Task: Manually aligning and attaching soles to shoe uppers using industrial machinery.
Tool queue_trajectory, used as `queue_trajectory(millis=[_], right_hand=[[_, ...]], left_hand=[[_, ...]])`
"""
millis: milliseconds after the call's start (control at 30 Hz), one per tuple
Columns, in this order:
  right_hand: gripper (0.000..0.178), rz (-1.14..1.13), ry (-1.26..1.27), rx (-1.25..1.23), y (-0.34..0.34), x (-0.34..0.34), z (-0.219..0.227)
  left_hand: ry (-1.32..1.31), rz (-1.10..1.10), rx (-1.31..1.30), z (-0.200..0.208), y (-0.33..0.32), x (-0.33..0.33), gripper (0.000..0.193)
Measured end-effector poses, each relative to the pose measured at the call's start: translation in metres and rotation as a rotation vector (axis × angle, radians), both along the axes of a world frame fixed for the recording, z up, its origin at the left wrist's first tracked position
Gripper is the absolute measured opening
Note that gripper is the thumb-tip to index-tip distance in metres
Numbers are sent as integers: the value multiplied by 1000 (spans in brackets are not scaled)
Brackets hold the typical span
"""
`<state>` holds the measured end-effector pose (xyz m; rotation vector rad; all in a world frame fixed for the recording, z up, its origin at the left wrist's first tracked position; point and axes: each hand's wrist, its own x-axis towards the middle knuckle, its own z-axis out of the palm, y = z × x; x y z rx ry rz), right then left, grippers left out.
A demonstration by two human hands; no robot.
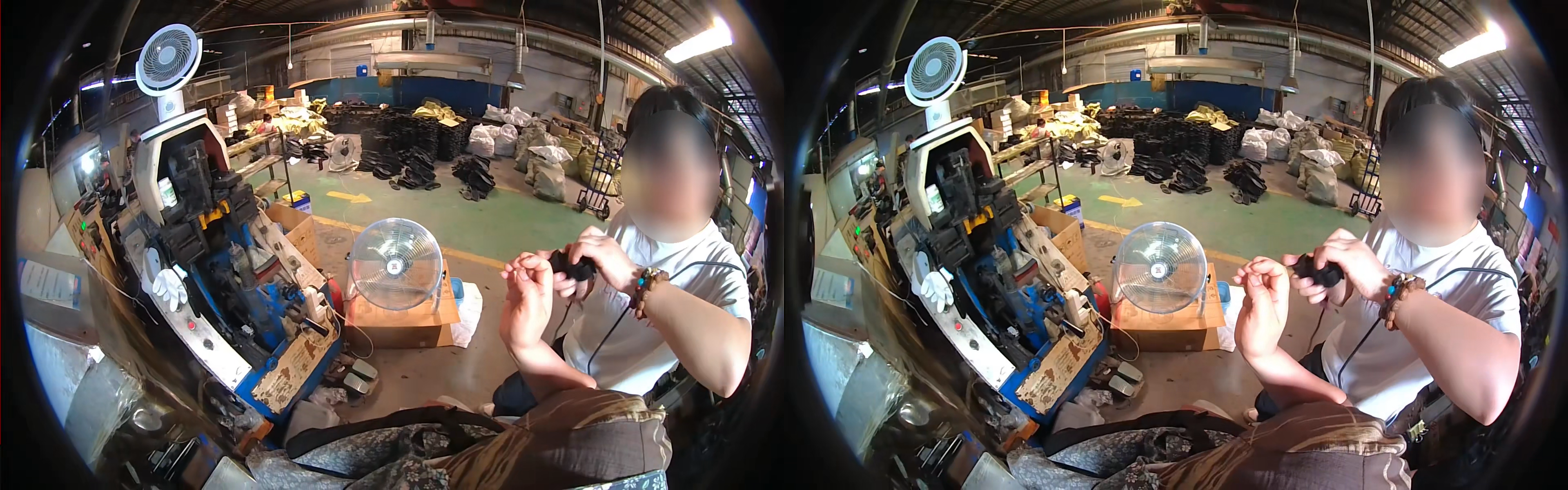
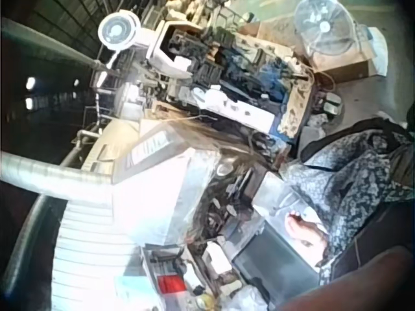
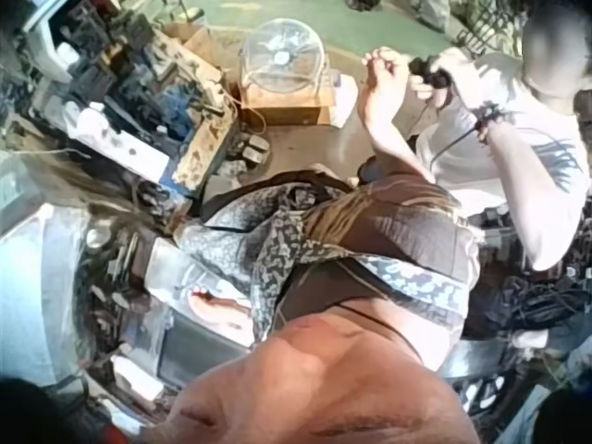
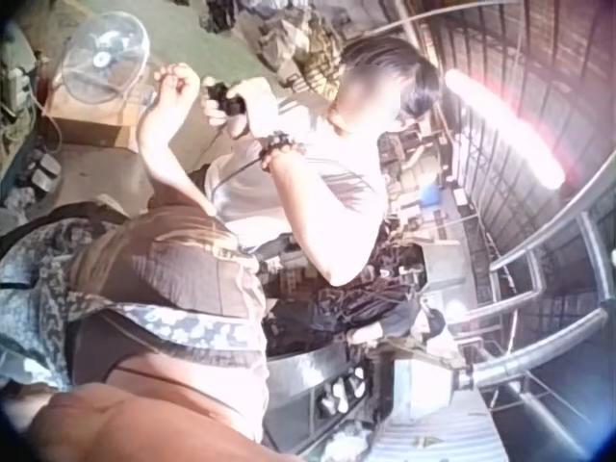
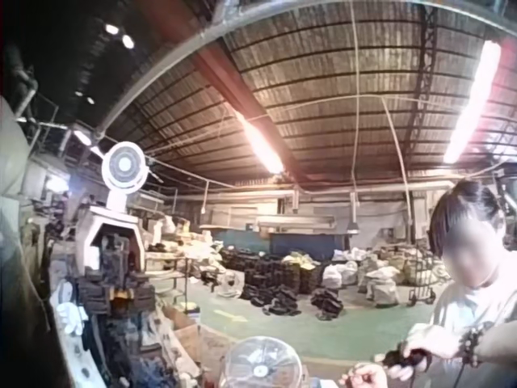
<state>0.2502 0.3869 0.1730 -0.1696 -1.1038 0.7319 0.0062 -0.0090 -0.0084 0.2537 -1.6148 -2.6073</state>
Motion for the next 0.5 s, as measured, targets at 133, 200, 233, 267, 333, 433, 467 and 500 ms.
queue_trajectory(millis=[133, 200, 233, 267, 333, 433, 467, 500], right_hand=[[12, 22, 21, -5, -9, -2, 3], [12, -9, 12, -18, -10, 3, -3], [12, -5, 21, -18, -21, 11, 6], [11, -22, 15, -9, -21, 10, 4], [10, -45, -29, -19, -17, 14, -6], [11, 10, 27, -177, -9, 29, -8], [15, 114, 44, -201, -3, 36, -10], [15, 109, 40, -203, 4, 43, -10]], left_hand=[[-13, 7, -17, 4, 4, 3, 19], [214, -284, -89, -143, -50, -38, 19], [454, -565, -151, -221, -99, -58, 20], [448, -565, -149, -205, -90, -49, 20], [260, -406, -181, -171, -76, -30, 21], [-15, -176, -219, 18, 3, 7, 22], [-16, -161, -217, 26, 2, 10, 22], [-36, -162, -232, 29, 6, 7, 23]])
